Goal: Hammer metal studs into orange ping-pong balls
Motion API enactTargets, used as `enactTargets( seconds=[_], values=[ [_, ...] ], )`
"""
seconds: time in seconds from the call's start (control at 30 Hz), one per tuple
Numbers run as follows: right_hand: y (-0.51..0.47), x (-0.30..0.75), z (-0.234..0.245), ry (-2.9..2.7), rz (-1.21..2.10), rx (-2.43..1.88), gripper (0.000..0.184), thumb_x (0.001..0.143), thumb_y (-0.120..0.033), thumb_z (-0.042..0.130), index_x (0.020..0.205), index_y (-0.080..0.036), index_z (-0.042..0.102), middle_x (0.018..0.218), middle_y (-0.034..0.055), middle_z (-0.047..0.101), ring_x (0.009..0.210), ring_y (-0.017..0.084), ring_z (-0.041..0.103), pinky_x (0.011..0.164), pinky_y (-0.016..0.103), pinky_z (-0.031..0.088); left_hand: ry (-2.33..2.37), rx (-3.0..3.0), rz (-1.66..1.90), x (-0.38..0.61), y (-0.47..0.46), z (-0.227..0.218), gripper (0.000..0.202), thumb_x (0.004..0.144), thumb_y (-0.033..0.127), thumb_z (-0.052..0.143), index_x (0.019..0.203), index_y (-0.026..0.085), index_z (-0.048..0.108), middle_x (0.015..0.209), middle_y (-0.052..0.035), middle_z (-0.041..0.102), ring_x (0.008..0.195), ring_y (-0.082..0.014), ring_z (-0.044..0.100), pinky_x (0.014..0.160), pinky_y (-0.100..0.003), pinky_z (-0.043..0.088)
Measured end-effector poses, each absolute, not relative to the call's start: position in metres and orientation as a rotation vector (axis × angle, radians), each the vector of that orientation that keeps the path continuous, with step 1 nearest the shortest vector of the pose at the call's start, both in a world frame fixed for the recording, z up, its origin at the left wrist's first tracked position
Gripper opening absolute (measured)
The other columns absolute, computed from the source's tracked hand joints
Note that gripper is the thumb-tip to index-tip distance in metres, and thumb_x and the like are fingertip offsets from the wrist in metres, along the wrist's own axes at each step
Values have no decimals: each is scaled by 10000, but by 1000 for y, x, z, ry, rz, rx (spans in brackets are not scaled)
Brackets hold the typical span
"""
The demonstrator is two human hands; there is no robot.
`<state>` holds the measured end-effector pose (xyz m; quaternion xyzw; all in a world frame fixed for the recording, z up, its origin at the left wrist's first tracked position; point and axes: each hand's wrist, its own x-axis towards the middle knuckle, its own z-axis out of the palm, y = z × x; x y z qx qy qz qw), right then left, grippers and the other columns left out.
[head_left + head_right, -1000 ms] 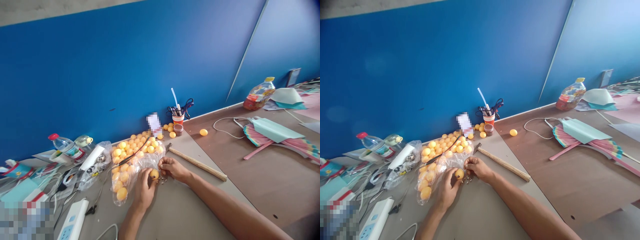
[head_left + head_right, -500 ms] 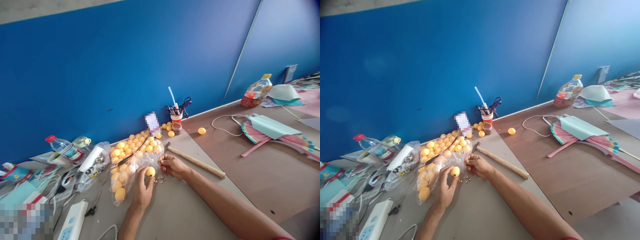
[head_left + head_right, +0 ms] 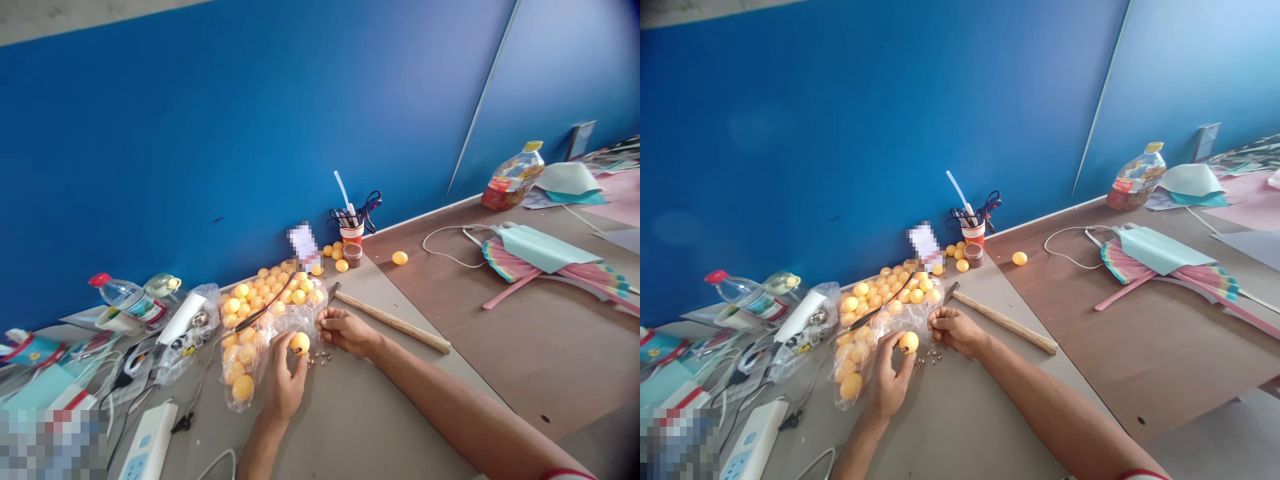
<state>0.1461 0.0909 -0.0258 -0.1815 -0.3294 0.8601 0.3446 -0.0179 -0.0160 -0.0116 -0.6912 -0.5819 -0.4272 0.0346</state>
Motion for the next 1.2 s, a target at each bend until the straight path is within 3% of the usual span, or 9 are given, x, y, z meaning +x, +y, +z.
enactTargets(
  seconds=[0.63,0.87,1.0,1.2],
  values=[
    [85,144,-23,-981,2215,-495,265,609,-285,812,727,-145,619,633,-37,586,491,59,504,593,234,448,-1734,-2090,-1233,-16,-17,-10,316,859,132,528,1172,175,519,1075,-115,601,1034,-227,585,892,-391,525],
    [77,143,-23,-1270,2179,-586,226,664,-316,721,785,-156,618,507,-41,575,439,73,459,443,187,345,-1835,-2286,-1158,-19,-14,-23,281,876,197,535,1156,200,535,1059,-101,640,1012,-225,627,848,-366,557],
    [74,140,-22,-1373,2080,-631,166,669,-262,658,791,-163,603,494,-58,565,426,77,452,437,194,382,-1908,-2319,-1119,-20,-13,-27,247,869,245,554,1112,200,562,1021,-91,669,964,-229,641,834,-380,558],
    [69,138,-17,-1544,1889,-832,122,679,-140,531,781,-162,595,485,-74,505,433,61,423,425,163,332,-1954,-2290,-1122,-23,-13,-29,256,855,256,570,1104,201,574,1015,-86,677,957,-230,641,828,-384,557]
  ],
)
